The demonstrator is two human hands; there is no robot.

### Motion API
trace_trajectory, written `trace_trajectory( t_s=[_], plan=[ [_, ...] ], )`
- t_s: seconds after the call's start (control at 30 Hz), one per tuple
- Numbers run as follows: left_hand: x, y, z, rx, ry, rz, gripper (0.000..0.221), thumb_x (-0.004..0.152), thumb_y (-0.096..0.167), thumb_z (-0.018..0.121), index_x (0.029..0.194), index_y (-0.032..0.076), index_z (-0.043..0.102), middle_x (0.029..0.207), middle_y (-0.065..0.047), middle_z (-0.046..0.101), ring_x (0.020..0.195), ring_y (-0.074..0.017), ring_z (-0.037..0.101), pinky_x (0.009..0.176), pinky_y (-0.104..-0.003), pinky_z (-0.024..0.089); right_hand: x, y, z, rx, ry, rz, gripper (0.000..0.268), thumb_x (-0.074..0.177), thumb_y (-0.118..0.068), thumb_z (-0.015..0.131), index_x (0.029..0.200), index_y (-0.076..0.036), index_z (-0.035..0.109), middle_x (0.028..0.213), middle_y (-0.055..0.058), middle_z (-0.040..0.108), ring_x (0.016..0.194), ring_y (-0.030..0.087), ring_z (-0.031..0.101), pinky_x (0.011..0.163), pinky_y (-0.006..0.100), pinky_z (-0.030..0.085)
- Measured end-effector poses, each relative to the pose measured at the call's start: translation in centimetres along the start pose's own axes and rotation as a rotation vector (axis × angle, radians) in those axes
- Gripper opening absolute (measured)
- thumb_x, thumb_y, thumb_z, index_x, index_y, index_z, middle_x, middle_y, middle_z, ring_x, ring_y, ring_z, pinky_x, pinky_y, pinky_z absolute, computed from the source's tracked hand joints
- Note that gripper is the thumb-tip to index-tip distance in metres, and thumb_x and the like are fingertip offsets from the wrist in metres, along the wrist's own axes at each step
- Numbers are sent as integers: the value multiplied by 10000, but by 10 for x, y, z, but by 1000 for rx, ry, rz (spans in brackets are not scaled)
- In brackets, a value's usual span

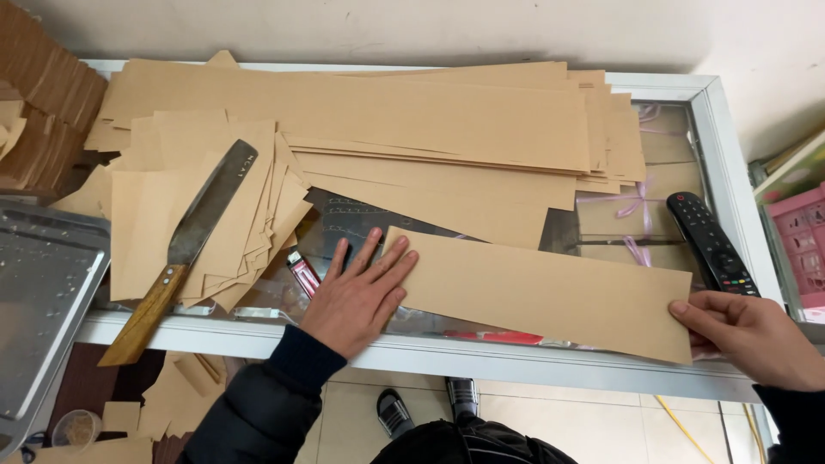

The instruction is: The person is preparing paper food wrappers by picking up sheets of brown paper, folding them into shape, and using a large knife to crease the folds. They also handle a prepared sandwich in one of the wrappers.

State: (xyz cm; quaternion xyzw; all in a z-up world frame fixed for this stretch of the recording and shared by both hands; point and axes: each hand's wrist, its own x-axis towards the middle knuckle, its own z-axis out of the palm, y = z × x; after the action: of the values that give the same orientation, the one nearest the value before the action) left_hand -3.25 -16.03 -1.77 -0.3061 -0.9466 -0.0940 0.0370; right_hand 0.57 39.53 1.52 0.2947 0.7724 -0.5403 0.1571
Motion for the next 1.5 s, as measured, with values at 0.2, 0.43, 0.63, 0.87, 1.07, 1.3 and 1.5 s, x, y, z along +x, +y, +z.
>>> trace_trajectory(
  t_s=[0.2, 0.43, 0.63, 0.87, 1.07, 1.3, 1.5],
  plan=[
    [-7, -12, -7, -4, 1, 14, 615, 1245, 471, 253, 1812, 240, 315, 1874, 25, 320, 1735, -354, 192, 1354, -674, 83, 13, 6, -5, -13, 4, 38, 352, 1161, -64, 710, 1306, 237, 820, 1058, 436, 836, 908, 513, 765, 897, 587, 644],
    [-13, -20, -12, 7, -10, 45, 637, 1254, 500, 174, 1816, 223, 291, 1875, 29, 301, 1730, -357, 179, 1348, -690, 32, 44, 38, -18, 16, 33, -62, 314, 1146, -57, 764, 1168, 249, 830, 955, 417, 807, 838, 475, 744, 844, 578, 661],
    [-17, -17, -14, 16, 23, 39, 651, 1248, 527, 182, 1787, 206, 356, 1836, 14, 385, 1724, -363, 211, 1349, -713, 33, 45, 23, -9, -63, 105, -58, 373, 1138, -68, 788, 1265, 281, 820, 924, 475, 796, 805, 516, 724, 811, 607, 659],
    [-20, -11, -15, -22, 54, -22, 694, 1232, 586, 166, 1771, 206, 384, 1818, 12, 409, 1723, -335, 231, 1356, -706, 27, 10, -18, 67, -474, 525, -735, 402, 1202, -72, 855, 1519, 155, 760, 1046, 300, 767, 864, 358, 714, 823, 450, 576],
    [-18, -10, -13, -56, 68, -24, 704, 1226, 583, 160, 1759, 197, 407, 1811, 10, 427, 1729, -315, 231, 1363, -703, -2, -68, -104, 253, -598, 86, -1135, 330, 1032, -375, 743, 1276, -167, 821, 1211, 17, 876, 1115, 227, 789, 1042, 414, 578],
    [-20, -7, -17, -137, 31, -99, 668, 1232, 577, 216, 1720, 235, 517, 1791, 3, 501, 1765, -287, 190, 1376, -690, -96, -67, -116, 312, -862, -163, -978, 472, 1133, -386, 623, 1521, -123, 679, 1330, 120, 816, 1362, 347, 727, 1140, 464, 603],
    [-61, -29, -19, -67, 248, -326, 549, 1168, 512, 505, 1572, 153, 602, 1365, -140, 634, 1389, -394, 464, 1106, -627, 286, -85, -122, 320, -1088, -176, -923, 613, 1149, -599, 512, 1575, -179, 646, 1479, 96, 728, 1449, 320, 668, 1162, 435, 582]
  ],
)
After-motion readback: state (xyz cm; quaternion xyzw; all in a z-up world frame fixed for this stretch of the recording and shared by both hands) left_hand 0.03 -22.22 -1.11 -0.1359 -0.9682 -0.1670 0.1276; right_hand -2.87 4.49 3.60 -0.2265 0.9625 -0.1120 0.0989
